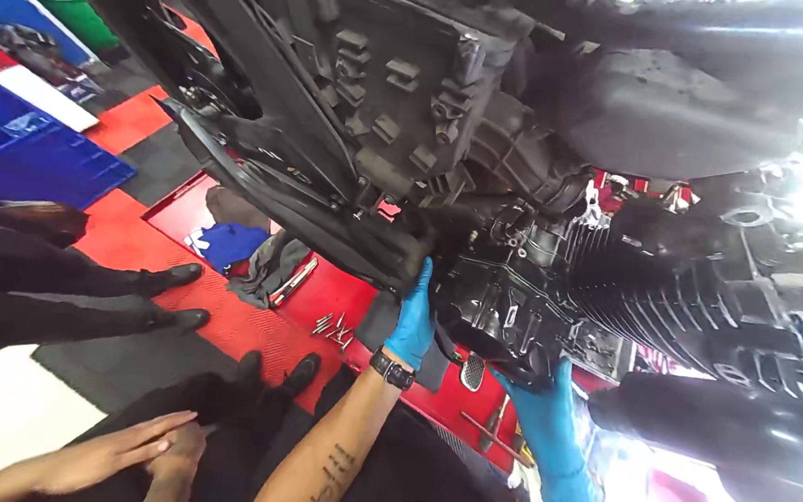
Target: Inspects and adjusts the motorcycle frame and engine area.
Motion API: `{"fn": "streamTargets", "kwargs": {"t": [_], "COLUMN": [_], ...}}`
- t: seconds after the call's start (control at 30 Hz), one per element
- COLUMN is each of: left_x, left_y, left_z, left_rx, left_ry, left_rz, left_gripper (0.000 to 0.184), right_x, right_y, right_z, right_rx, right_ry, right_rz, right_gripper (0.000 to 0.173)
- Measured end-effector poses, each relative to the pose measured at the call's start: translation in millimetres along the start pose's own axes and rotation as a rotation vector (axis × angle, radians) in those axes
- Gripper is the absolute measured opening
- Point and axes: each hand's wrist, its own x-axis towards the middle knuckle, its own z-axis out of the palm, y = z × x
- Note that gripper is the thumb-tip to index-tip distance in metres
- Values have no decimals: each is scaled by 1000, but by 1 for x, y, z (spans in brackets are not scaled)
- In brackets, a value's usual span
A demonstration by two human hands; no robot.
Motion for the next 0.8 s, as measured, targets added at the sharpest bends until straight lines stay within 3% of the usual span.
{"fn": "streamTargets", "kwargs": {"t": [0.17, 0.27, 0.43, 0.8], "left_x": [8, 11, -2, -10], "left_y": [-11, -14, -5, -6], "left_z": [-9, -14, -12, -8], "left_rx": [-315, -310, -47, -69], "left_ry": [-136, -142, 46, 186], "left_rz": [12, 14, 39, 63], "left_gripper": [41, 40, 44, 37], "right_x": [5, 7, 6, 6], "right_y": [2, 3, 2, 2], "right_z": [-15, -22, -17, -14], "right_rx": [88, 83, 90, 126], "right_ry": [-152, -213, -150, -76], "right_rz": [34, 27, 27, 44], "right_gripper": [103, 92, 86, 73]}}
